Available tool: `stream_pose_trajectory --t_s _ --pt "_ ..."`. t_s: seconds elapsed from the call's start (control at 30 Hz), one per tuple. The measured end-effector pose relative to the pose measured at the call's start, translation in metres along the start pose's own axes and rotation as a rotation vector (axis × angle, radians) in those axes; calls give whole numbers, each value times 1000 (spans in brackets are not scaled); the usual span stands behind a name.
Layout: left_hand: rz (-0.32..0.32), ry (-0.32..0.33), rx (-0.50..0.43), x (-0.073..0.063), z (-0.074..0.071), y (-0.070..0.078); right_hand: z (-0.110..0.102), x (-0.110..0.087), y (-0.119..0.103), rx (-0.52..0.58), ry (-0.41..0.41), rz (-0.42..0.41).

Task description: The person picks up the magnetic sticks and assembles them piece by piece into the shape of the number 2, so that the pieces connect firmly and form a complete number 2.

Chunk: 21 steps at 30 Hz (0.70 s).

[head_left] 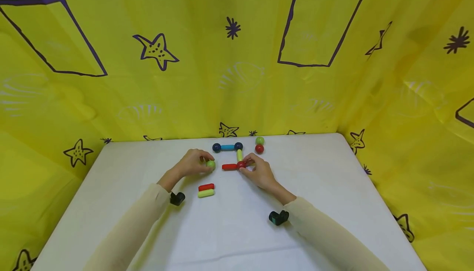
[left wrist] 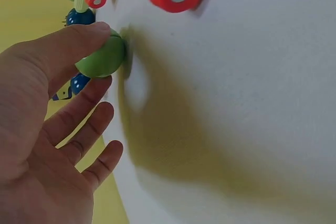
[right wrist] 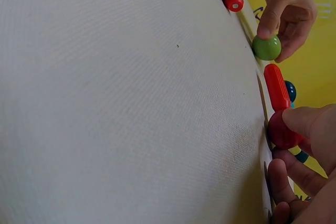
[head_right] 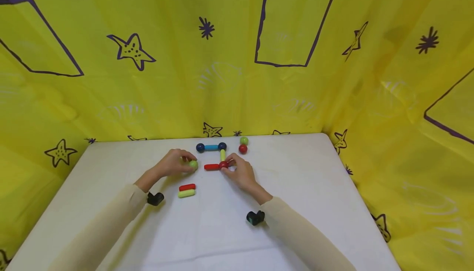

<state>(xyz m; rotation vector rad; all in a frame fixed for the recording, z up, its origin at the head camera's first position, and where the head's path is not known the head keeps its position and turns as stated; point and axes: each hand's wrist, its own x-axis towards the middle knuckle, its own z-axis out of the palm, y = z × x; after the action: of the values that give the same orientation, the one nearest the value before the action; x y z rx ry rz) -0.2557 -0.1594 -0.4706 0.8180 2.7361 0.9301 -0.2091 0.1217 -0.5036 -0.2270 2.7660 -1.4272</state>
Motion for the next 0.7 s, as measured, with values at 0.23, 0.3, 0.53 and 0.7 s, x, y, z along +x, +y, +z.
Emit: stream_pose_trajectory --t_s 0.23,0.3,0.53,0.7 --pt "-57 -22 -18 -1 2 2 0 0 -1 -5 -2 5" --pt "-58 -22 -21 -2 3 2 0 -1 -2 -6 1 3" --pt "-93 -8 -49 -2 7 1 0 0 -6 -17 3 -1" --pt "-88 -4 -53 0 9 4 2 1 -6 -37 10 4"
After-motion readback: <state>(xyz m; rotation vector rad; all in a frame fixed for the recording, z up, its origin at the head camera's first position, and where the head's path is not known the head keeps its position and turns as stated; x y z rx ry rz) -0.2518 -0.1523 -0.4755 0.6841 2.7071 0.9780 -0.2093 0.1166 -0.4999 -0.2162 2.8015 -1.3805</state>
